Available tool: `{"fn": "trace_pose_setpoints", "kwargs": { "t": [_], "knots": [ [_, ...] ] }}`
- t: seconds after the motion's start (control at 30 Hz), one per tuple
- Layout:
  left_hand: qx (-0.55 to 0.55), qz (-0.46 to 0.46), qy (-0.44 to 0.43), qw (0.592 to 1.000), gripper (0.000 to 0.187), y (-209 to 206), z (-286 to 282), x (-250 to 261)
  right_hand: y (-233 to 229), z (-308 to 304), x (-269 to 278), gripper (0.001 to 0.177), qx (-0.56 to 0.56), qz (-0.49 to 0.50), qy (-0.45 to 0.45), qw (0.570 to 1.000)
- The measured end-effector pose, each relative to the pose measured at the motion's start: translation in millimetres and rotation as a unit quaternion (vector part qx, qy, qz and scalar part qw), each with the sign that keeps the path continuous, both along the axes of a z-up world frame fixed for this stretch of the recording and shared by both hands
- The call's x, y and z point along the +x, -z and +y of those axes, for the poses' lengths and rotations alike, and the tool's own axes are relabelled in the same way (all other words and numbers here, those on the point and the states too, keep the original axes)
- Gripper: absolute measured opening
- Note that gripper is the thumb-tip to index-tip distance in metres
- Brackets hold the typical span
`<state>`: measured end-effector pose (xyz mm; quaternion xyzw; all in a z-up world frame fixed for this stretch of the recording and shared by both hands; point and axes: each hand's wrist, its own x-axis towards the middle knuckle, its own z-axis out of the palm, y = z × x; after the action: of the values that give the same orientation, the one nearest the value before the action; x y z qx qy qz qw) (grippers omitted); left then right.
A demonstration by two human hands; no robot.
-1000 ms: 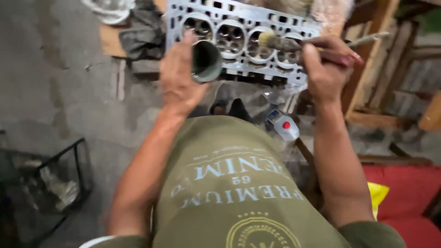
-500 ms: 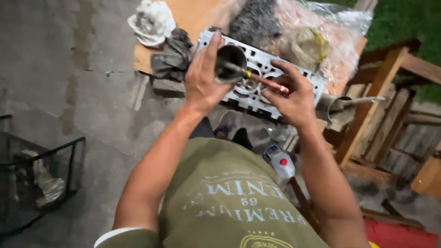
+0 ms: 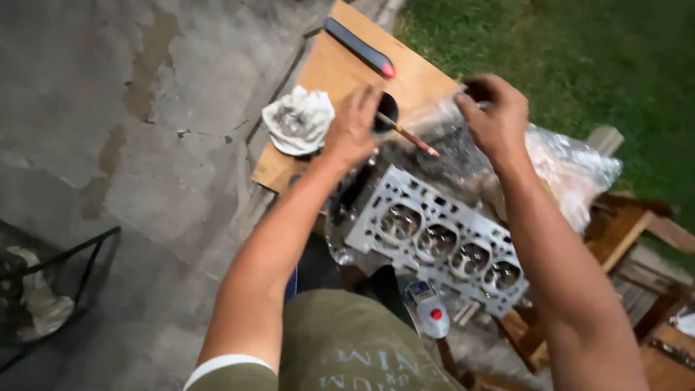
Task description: Cleaning and inspecting the combustion chambers of an engine cylinder head using a brush and a small tool
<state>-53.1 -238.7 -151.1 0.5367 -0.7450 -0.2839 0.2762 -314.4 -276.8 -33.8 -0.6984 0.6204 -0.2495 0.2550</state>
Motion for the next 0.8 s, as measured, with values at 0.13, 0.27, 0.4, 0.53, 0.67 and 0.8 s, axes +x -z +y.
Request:
{"fn": "trace_pose_setpoints", "kwargs": {
  "t": [0.13,0.27,0.4,0.53,0.67,0.8],
  "knots": [
    [0.071,-0.032,0.048,0.996,0.090,9,-2,-8,62,-71,58,0.046,0.052,0.133,-0.144,0.979],
    [0.021,-0.073,0.059,0.995,0.093,2,-6,-5,97,-105,106,0.056,0.089,0.197,-0.183,0.959],
    [0.221,-0.090,0.106,0.965,0.107,-37,-13,4,112,-112,123,0.051,0.120,0.223,-0.203,0.946],
    [0.125,-0.085,0.089,0.985,0.100,-43,1,19,98,-114,113,0.035,0.168,0.087,-0.133,0.973],
    [-0.019,0.071,-0.009,0.997,0.093,-50,14,44,88,-83,58,0.041,0.142,-0.001,-0.105,0.984],
    [0.054,0.204,-0.133,0.968,0.063,-98,21,57,-17,-7,34,0.034,0.144,-0.225,-0.058,0.962]
  ]
}}
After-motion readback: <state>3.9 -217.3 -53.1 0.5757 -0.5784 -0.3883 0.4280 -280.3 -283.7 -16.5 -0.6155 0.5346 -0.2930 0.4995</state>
